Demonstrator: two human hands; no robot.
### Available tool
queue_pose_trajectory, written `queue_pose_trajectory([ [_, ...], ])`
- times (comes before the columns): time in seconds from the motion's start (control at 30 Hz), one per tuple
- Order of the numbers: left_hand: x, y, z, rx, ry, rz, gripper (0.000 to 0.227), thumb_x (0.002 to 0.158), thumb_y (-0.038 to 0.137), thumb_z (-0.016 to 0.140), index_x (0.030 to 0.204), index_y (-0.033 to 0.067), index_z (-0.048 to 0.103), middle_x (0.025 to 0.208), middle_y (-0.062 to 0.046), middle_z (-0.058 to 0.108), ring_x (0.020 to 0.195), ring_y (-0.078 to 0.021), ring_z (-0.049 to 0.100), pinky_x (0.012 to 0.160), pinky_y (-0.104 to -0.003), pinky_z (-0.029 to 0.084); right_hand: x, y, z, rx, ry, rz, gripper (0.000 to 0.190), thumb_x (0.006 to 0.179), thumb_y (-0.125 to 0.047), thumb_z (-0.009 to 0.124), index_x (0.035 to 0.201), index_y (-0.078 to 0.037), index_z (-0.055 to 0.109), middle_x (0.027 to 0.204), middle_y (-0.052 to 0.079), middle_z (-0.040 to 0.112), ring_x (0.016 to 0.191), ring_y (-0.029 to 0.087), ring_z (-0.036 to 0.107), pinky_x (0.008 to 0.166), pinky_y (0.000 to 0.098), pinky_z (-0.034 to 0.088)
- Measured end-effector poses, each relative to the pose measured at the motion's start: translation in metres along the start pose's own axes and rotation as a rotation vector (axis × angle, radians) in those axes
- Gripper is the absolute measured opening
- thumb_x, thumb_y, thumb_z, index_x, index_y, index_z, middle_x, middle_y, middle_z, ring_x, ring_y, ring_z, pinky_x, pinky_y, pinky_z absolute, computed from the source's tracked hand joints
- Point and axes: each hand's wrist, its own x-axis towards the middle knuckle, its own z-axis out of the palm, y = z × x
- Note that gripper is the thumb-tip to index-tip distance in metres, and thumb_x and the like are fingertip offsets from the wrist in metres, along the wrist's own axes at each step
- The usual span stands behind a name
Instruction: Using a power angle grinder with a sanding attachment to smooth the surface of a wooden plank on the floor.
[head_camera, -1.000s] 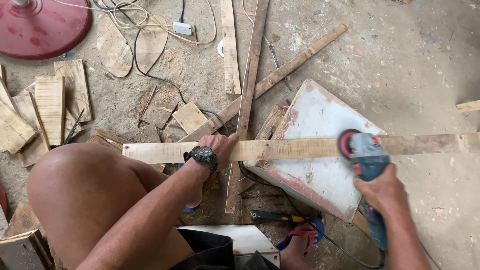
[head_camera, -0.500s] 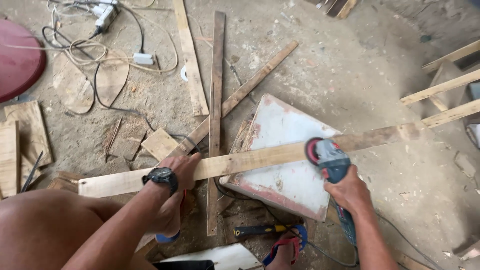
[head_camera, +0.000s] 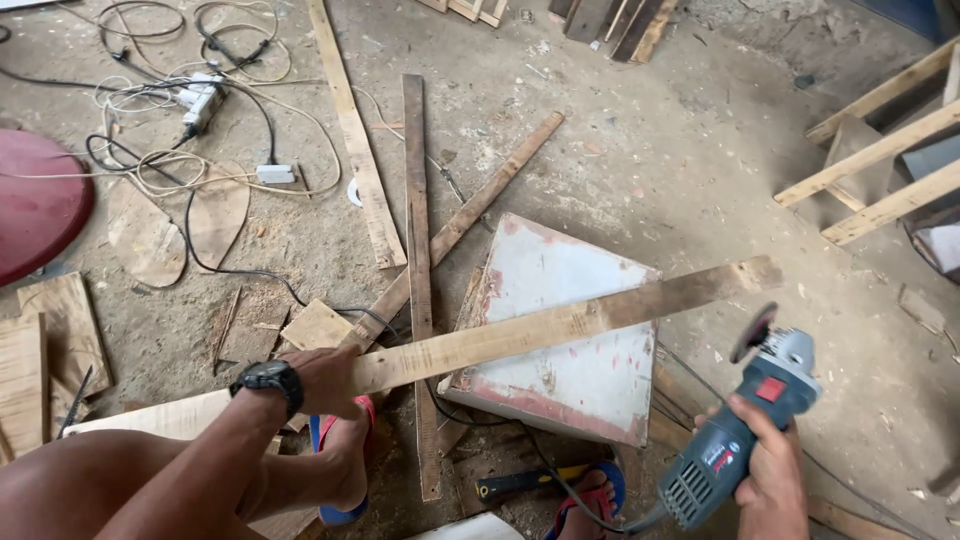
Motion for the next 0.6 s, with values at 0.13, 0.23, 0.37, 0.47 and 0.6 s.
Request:
queue_pose_trajectory([
  [0.13,0.016,0.046,-0.011,-0.208,0.128,0.061,0.071,0.072,0.051,0.087,0.126,0.0229,0.05,0.108,0.002,0.073,0.087,-0.0179,0.073,0.073,-0.032,0.062,-0.018,0.033,-0.042,0.318,-0.098,0.05,0.045,0.107,-0.03,0.05,0.133,0.005,0.044,0.107,0.02,0.06,0.098,0.036,0.064,0.089,0.0489,0.053],
  [0.23,0.048,0.069,-0.002,-0.251,0.235,0.169,0.096,0.071,0.049,0.088,0.147,0.0201,0.036,0.12,-0.004,0.067,0.092,-0.0242,0.071,0.075,-0.035,0.062,-0.02,0.059,-0.074,0.47,-0.153,0.081,0.057,0.103,-0.045,0.05,0.128,0.006,0.054,0.108,0.021,0.062,0.103,0.037,0.063,0.097,0.0496,0.05],
  [0.37,0.055,0.097,-0.014,-0.163,0.256,0.152,0.109,0.068,0.055,0.089,0.152,0.019,0.029,0.128,-0.007,0.065,0.098,-0.0269,0.071,0.076,-0.038,0.062,-0.044,0.039,-0.068,0.787,-0.259,-0.141,0.045,0.098,-0.034,0.065,0.127,-0.002,0.051,0.109,0.013,0.062,0.101,0.025,0.065,0.091,0.0487,0.054],
  [0.47,0.06,0.099,-0.013,-0.149,0.248,0.161,0.121,0.066,0.053,0.091,0.158,0.0254,0.018,0.139,-0.009,0.059,0.106,-0.0302,0.069,0.081,-0.04,0.06,-0.053,0.033,-0.074,0.874,-0.325,-0.185,0.047,0.096,-0.034,0.069,0.121,0.002,0.054,0.109,0.016,0.06,0.104,0.027,0.062,0.095,0.0461,0.051],
  [0.6,0.071,0.075,-0.005,-0.124,0.23,0.268,0.088,0.077,0.018,0.078,0.15,0.0232,0.028,0.114,-0.009,0.066,0.092,-0.03,0.07,0.072,-0.041,0.062,-0.052,0.028,-0.076,0.801,-0.32,-0.22,0.051,0.096,-0.034,0.065,0.131,-0.001,0.05,0.115,0.013,0.06,0.105,0.028,0.062,0.095,0.0489,0.052],
])
